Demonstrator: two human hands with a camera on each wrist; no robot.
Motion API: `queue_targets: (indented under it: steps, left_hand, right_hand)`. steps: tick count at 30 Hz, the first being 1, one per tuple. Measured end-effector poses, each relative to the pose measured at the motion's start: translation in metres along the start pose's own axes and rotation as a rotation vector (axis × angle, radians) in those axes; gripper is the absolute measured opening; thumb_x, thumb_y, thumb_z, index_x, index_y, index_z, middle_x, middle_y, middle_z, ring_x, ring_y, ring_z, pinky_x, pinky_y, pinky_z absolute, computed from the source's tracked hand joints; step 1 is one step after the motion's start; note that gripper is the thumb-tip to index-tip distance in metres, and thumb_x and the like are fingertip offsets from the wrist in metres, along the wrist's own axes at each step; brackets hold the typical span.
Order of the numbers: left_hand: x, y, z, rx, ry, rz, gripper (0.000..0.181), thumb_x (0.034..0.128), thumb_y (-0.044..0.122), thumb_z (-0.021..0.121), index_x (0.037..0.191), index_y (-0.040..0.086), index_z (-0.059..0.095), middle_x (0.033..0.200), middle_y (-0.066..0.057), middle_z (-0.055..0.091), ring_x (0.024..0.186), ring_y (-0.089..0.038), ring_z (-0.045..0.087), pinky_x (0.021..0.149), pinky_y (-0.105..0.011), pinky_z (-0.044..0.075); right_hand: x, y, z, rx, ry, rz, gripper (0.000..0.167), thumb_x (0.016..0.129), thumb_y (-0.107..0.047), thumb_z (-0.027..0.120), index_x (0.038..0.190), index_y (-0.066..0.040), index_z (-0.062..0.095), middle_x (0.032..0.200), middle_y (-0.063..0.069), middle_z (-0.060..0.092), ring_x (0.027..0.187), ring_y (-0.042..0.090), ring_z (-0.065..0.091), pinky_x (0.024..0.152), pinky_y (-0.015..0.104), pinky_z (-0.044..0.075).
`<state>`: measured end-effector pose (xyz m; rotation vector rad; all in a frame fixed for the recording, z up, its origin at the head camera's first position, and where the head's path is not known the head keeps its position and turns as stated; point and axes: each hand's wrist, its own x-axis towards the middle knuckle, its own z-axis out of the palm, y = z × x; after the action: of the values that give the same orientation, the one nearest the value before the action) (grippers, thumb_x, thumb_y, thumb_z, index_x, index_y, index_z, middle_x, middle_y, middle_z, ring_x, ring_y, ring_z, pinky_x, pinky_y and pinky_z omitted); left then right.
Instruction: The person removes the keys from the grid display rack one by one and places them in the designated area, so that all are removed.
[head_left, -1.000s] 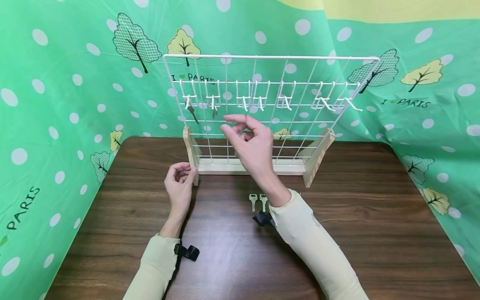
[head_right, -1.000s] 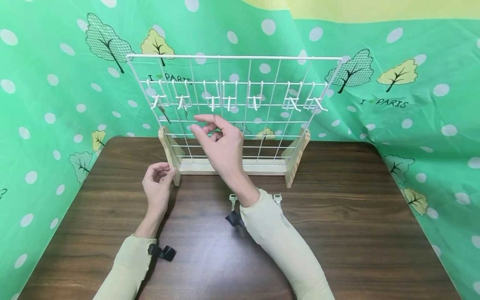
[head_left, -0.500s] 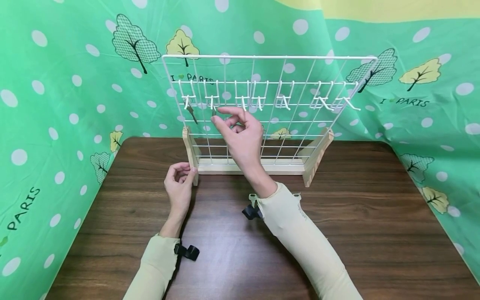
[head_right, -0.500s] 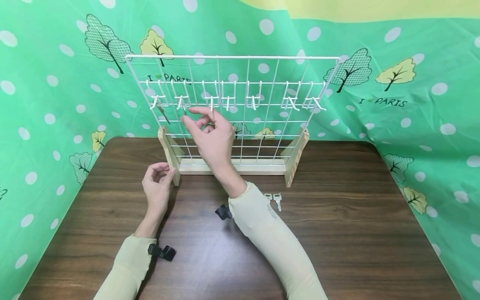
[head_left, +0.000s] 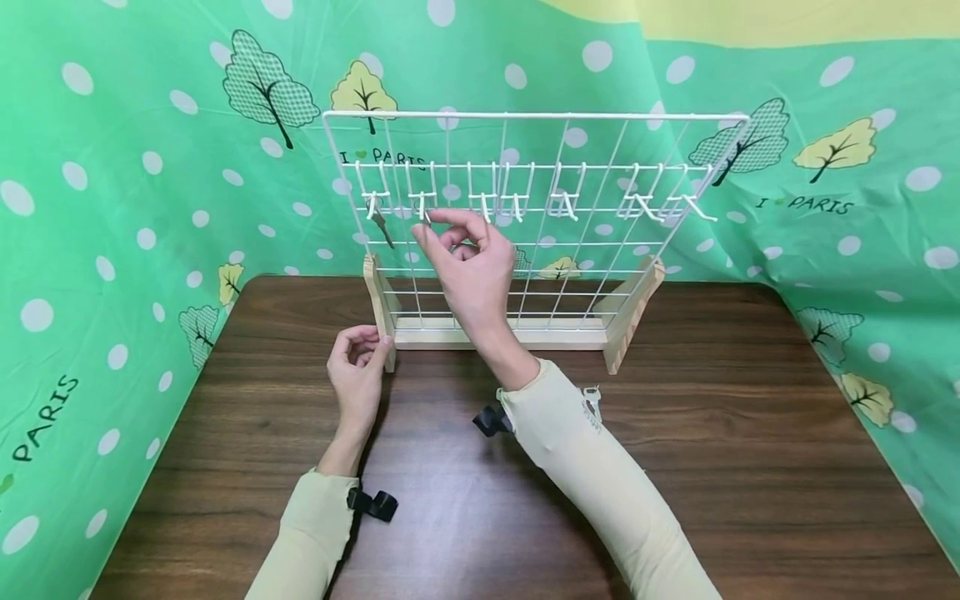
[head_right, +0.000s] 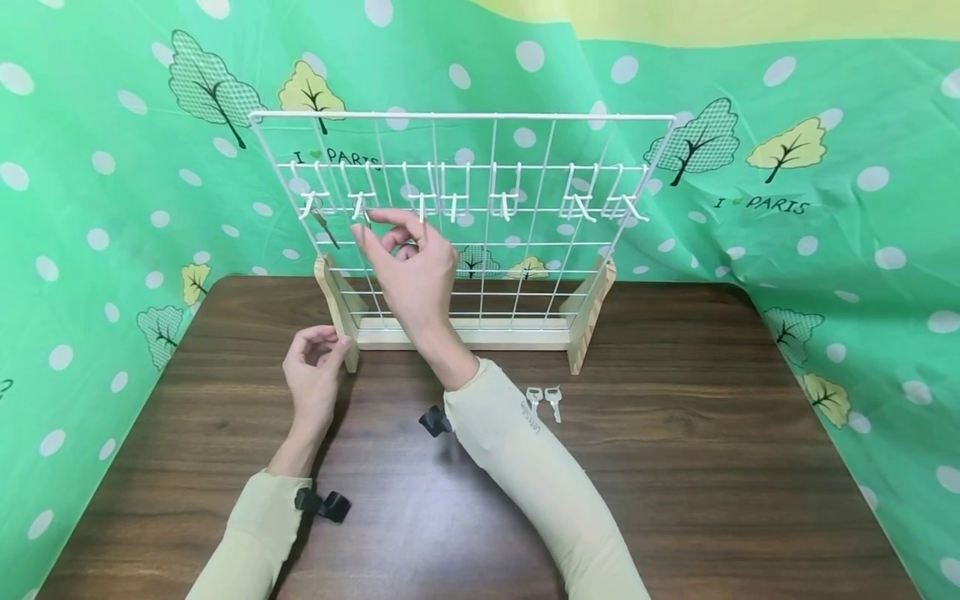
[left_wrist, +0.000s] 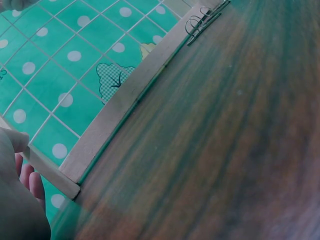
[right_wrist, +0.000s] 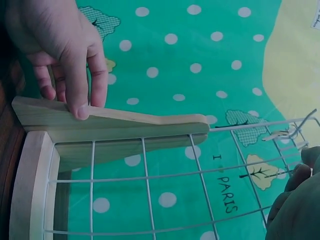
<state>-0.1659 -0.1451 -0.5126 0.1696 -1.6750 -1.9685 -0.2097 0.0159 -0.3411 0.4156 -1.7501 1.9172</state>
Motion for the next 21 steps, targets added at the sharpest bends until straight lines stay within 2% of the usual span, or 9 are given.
queue_targets:
  steps: [6, 17, 21]
  left_hand:
    - [-0.0002, 0.0007, 0.0013, -0.004, -0.002, -0.002, 0.028, 0.093, -0.008, 0.083, 0.114, -0.017, 0.066, 0.099, 0.002, 0.072, 0.089, -0.01, 0.067, 0.075, -0.018, 0.054]
    - [-0.0002, 0.0, 0.0006, 0.0, -0.001, 0.004, 0.029, 0.0931, -0.007, 0.083, 0.115, -0.016, 0.066, 0.099, 0.003, 0.071, 0.089, -0.01, 0.067, 0.076, -0.018, 0.054]
    - [-0.0003, 0.0, 0.0002, 0.001, -0.001, 0.004, 0.029, 0.093, -0.007, 0.083, 0.115, -0.016, 0.066, 0.099, 0.003, 0.071, 0.089, -0.01, 0.067, 0.076, -0.018, 0.054]
  right_hand:
    - [0.0012, 0.0002, 0.0014, -0.007, 0.003, 0.02, 0.022, 0.094, -0.005, 0.087, 0.112, 0.007, 0.08, 0.079, -0.01, 0.065, 0.057, 0.003, 0.048, 0.051, 0.016, 0.039]
    - [-0.0032, 0.0004, -0.0016, 0.03, -0.001, -0.028, 0.013, 0.099, -0.002, 0.078, 0.107, 0.009, 0.08, 0.081, -0.009, 0.064, 0.065, 0.008, 0.047, 0.057, 0.018, 0.035]
    - [-0.0051, -0.0004, -0.0019, 0.055, -0.005, -0.026, 0.013, 0.1, -0.002, 0.078, 0.106, 0.009, 0.079, 0.086, -0.007, 0.069, 0.06, 0.008, 0.047, 0.055, 0.019, 0.037]
